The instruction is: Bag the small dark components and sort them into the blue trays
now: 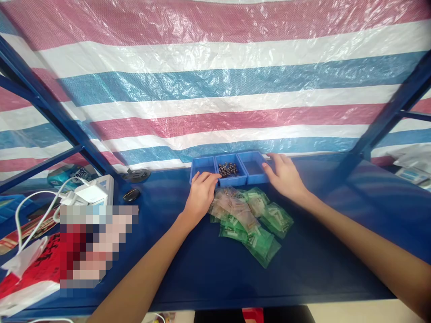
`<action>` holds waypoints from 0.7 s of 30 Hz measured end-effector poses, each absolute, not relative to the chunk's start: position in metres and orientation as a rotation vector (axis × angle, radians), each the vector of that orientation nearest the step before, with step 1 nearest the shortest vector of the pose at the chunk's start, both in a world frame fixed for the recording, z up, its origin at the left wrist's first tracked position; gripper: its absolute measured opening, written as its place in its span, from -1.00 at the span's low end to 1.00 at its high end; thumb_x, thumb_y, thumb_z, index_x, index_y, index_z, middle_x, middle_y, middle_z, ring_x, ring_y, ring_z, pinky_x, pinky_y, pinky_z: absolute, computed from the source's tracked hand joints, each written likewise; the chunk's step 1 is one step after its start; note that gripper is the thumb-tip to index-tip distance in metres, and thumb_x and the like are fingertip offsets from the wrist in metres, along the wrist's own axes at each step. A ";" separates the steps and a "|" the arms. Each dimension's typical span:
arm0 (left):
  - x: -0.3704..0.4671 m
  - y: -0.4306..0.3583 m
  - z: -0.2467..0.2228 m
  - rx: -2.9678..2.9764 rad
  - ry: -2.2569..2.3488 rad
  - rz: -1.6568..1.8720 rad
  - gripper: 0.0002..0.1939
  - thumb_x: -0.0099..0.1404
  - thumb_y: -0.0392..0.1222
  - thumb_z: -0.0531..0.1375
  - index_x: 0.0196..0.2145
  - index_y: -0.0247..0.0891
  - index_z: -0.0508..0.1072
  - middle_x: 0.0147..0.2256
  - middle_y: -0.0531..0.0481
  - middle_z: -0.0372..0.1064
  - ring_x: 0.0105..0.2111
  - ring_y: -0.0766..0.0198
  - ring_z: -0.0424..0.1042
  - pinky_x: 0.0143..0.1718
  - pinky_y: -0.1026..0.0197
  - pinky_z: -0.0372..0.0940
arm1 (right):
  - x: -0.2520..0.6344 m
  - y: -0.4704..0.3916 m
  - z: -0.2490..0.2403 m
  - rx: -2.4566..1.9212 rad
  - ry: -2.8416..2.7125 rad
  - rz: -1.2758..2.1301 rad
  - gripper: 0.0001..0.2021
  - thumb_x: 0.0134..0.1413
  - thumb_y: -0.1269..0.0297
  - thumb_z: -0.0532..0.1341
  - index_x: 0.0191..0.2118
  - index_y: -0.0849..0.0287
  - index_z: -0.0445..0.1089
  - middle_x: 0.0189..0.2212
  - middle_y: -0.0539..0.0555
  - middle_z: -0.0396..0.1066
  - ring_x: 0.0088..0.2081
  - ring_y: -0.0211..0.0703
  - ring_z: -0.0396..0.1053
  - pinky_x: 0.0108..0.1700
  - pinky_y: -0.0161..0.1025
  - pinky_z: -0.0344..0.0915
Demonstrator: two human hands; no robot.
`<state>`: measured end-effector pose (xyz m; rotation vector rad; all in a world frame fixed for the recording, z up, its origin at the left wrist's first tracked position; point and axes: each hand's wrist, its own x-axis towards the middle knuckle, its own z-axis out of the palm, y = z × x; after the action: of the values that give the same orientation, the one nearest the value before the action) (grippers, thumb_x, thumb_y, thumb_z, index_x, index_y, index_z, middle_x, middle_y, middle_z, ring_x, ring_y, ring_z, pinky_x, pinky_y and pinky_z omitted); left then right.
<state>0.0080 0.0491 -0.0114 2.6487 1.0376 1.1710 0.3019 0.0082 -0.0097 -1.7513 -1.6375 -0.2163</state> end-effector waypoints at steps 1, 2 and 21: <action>0.009 0.049 -0.011 2.647 1.022 1.194 -0.70 0.53 -0.30 0.00 0.01 -0.17 0.50 -0.08 -0.04 0.48 -0.02 0.18 0.47 0.26 -0.02 0.17 | 0.299 0.005 -0.009 -1.712 -1.658 -0.313 -0.56 0.36 0.06 0.02 0.16 0.22 0.35 0.06 0.33 0.46 0.11 0.33 0.35 0.11 0.23 0.28; 0.009 0.048 -0.011 2.651 1.013 1.195 -0.70 0.53 -0.30 0.00 0.03 -0.18 0.49 -0.05 -0.07 0.46 0.00 0.17 0.46 0.25 -0.02 0.20 | 0.296 0.003 -0.008 -1.666 -1.693 -0.374 -0.61 0.36 0.11 0.02 0.12 0.20 0.37 0.02 0.30 0.48 0.08 0.31 0.37 0.08 0.21 0.29; 0.033 0.054 0.012 2.892 1.290 0.655 -0.88 0.40 -0.22 0.23 -0.20 -0.26 0.57 0.06 -0.17 0.34 0.02 -0.05 0.36 0.00 -0.13 0.29 | 0.271 -0.006 -0.018 -1.376 -2.041 -0.145 -0.79 0.37 0.33 0.02 -0.05 0.16 0.37 -0.14 0.22 0.51 -0.05 0.17 0.43 -0.05 0.06 0.37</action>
<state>0.0334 0.0541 0.0119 2.8919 1.2897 0.6552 0.2706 -0.0062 -0.0180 -1.3758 -2.0406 -0.1453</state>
